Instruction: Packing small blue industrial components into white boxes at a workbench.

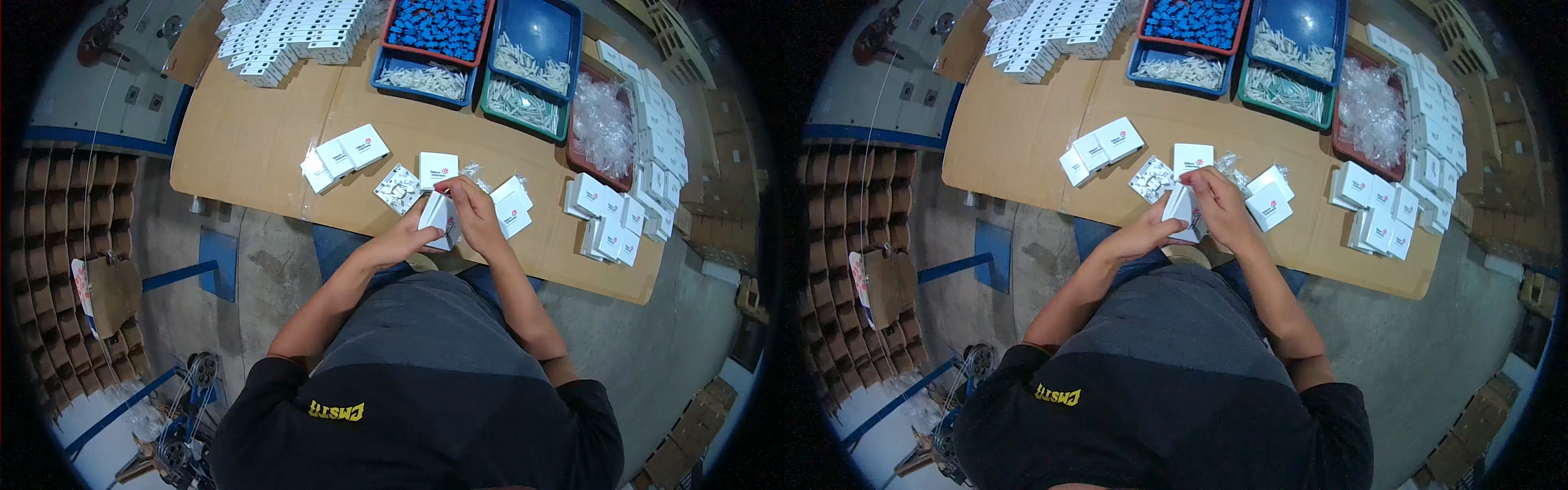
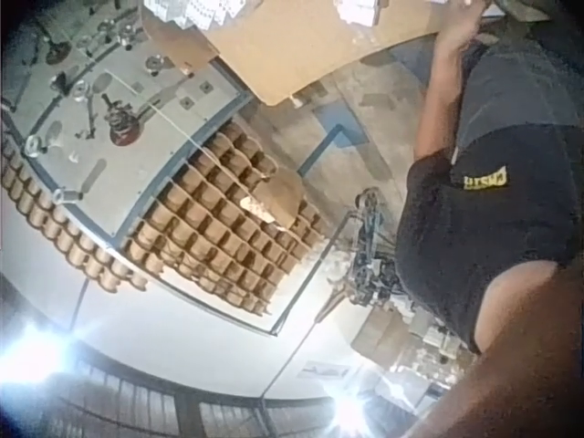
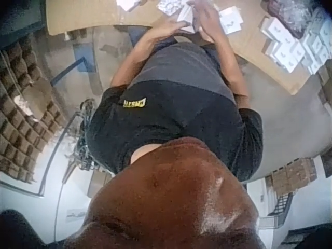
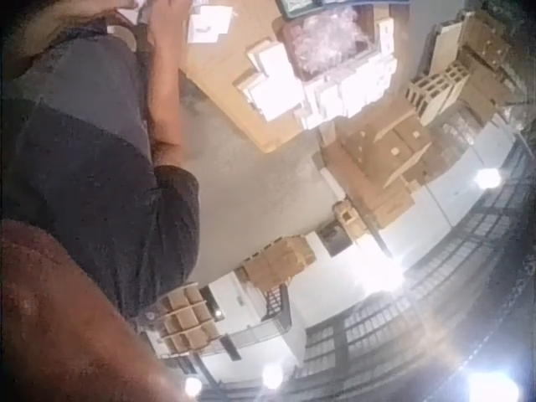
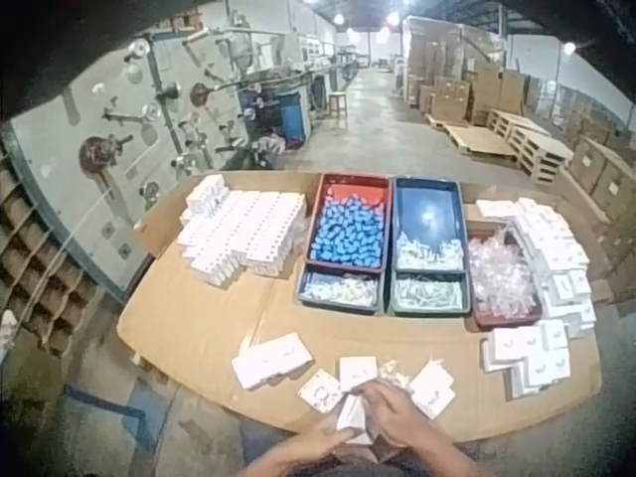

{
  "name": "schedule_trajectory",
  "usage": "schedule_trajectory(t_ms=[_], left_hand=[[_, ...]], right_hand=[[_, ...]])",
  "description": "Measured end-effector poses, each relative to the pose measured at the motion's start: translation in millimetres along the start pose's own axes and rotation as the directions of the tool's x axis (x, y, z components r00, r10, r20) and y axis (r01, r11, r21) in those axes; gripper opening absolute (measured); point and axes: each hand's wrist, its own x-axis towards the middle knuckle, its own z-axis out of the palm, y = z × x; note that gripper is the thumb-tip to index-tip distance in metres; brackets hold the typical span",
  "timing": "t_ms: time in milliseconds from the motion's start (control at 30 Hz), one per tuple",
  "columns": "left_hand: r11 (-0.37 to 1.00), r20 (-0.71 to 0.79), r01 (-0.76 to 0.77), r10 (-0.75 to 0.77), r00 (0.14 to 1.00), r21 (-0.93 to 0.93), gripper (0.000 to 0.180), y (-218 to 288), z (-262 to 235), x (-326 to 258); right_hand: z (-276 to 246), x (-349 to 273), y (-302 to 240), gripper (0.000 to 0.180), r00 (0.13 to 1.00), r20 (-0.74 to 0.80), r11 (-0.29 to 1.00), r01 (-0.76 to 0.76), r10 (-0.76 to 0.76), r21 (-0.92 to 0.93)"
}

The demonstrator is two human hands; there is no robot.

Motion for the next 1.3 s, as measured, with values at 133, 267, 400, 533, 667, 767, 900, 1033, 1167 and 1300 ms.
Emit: schedule_trajectory(t_ms=[133, 267, 400, 533, 667, 767, 900, 1033, 1167, 1300], left_hand=[[0.976, 0.004, -0.084, 0.085, 0.996, 0.200, 0.066, -4.7, 8.3, 1.2], [0.936, 0.018, -0.159, 0.162, 0.987, 0.315, 0.056, -6.1, 12.3, -0.7], [0.939, -0.007, -0.184, 0.194, 0.981, 0.289, 0.033, -17.1, 14.3, 4.0], [0.947, -0.285, -0.322, 0.305, 0.908, -0.011, 0.036, -12.3, 17.5, 12.2], [0.914, -0.382, -0.367, 0.281, 0.880, -0.172, 0.045, -8.1, 14.0, 13.7], [0.959, -0.348, -0.265, 0.217, 0.912, -0.098, 0.056, -1.9, 12.5, 17.6], [0.874, -0.178, -0.480, 0.486, 0.855, 0.081, 0.050, 19.1, 13.5, 14.2], [0.907, 0.010, -0.375, 0.380, 0.925, 0.192, 0.030, 10.4, 20.5, 23.8], [0.902, -0.010, -0.376, 0.387, 0.922, 0.213, 0.033, -3.4, 21.4, 26.4], [0.896, -0.041, -0.384, 0.402, 0.915, 0.220, 0.034, -6.9, 32.3, 31.6]], right_hand=[[18.5, 7.7, -5.6, 0.037, 0.953, -0.261, 0.969, 0.093, -0.153, -0.230], [21.4, 8.3, -2.0, 0.035, 0.854, -0.353, 0.905, 0.269, -0.383, -0.331], [17.7, 5.3, 7.5, 0.032, 0.907, -0.308, 0.928, 0.184, -0.287, -0.324], [-2.7, 11.1, -0.3, 0.037, 0.846, -0.423, 0.912, 0.164, -0.326, -0.375], [-12.3, -20.4, 16.3, 0.038, 0.972, -0.052, 0.906, -0.194, 0.230, 0.376], [-18.5, -35.5, 15.5, 0.035, 0.969, -0.116, 0.885, -0.148, 0.220, 0.441], [-40.1, -51.6, 8.9, 0.029, 0.985, -0.003, 0.949, -0.168, 0.175, 0.267], [-46.7, -58.1, 4.1, 0.028, 0.990, -0.066, 0.977, -0.114, 0.128, 0.181], [-48.6, -64.3, 4.3, 0.022, 0.994, -0.068, 0.996, -0.089, 0.089, -0.010], [-44.5, -69.0, 26.7, 0.024, 0.990, -0.122, 0.991, -0.055, 0.070, 0.122]])
